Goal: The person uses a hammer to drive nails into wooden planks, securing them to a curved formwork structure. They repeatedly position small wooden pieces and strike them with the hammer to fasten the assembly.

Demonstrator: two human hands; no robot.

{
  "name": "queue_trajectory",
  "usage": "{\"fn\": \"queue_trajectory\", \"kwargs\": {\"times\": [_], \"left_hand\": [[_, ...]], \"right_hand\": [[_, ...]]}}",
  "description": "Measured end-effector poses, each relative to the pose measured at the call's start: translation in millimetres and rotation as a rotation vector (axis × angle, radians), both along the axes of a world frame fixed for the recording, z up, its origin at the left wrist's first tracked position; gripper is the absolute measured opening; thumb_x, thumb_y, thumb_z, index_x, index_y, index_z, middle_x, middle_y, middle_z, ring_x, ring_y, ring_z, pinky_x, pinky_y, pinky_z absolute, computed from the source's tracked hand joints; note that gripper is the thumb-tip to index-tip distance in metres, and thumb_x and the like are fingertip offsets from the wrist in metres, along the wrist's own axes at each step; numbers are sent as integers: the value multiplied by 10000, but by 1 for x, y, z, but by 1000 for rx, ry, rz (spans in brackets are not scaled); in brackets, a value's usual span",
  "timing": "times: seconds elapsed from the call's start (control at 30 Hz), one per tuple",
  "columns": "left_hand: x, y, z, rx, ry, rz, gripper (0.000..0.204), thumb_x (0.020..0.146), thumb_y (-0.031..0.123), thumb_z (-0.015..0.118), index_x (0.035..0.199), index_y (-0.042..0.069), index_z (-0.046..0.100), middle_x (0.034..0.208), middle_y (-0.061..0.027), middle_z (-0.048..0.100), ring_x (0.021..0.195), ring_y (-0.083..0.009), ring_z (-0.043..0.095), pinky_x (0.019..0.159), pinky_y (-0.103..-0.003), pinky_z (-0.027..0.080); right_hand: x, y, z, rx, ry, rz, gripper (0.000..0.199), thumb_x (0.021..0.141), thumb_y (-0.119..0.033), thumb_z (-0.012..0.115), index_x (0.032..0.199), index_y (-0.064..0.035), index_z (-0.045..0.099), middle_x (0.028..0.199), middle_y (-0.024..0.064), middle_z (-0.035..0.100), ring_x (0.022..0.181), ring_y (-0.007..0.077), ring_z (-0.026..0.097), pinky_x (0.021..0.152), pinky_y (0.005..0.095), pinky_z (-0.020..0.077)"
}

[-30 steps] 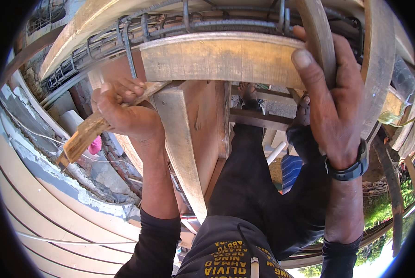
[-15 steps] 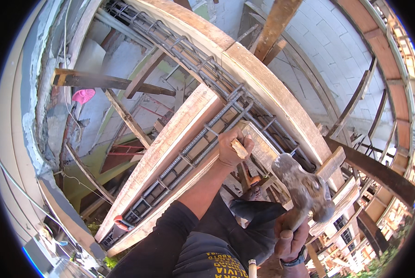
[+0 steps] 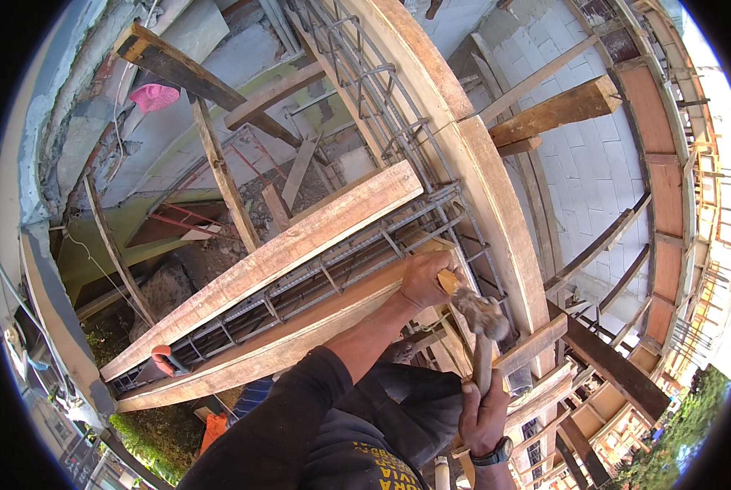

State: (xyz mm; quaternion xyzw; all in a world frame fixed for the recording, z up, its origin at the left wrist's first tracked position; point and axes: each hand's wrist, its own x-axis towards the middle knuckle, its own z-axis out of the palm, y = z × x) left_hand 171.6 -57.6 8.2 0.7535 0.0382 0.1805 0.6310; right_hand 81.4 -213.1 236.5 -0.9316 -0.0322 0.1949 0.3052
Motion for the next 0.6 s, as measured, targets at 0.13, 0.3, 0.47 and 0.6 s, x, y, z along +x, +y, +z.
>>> {"fn": "queue_trajectory", "kwargs": {"times": [0.13, 0.3, 0.47, 0.6], "left_hand": [[1, 3, -3, 13, 13, -9, 335, 733, 72, 785, 664, 63, 457, 602, -91, 484, 496, -260, 500, 468, -376, 412], [-13, 8, -1, 127, 123, -35, 341, 737, 136, 840, 772, 70, 508, 788, -97, 586, 730, -275, 593, 667, -419, 474], [-46, 30, 35, 349, 296, 138, 494, 779, 372, 865, 1126, 114, 627, 1157, -74, 659, 1098, -286, 585, 939, -464, 445], [-65, 24, 19, 405, 389, 160, 530, 787, 395, 843, 1212, 131, 670, 1169, -39, 679, 1086, -259, 605, 924, -430, 465]], "right_hand": [[-3, 1, 20, 143, 184, -158, 362, 1012, -306, 610, 1142, 29, 569, 696, 183, 577, 591, 343, 575, 593, 413, 460], [-10, 9, 3, -28, 210, -117, 336, 1011, -305, 588, 1045, 28, 564, 707, 152, 555, 607, 281, 551, 589, 436, 418], [-47, -14, -12, 223, 110, -256, 449, 1043, -440, 548, 1042, 9, 551, 660, 20, 521, 529, 106, 451, 498, 284, 359], [-60, -2, 1, 217, 69, -273, 428, 1054, -411, 522, 1075, 11, 582, 706, 37, 530, 613, 152, 470, 566, 332, 391]]}}
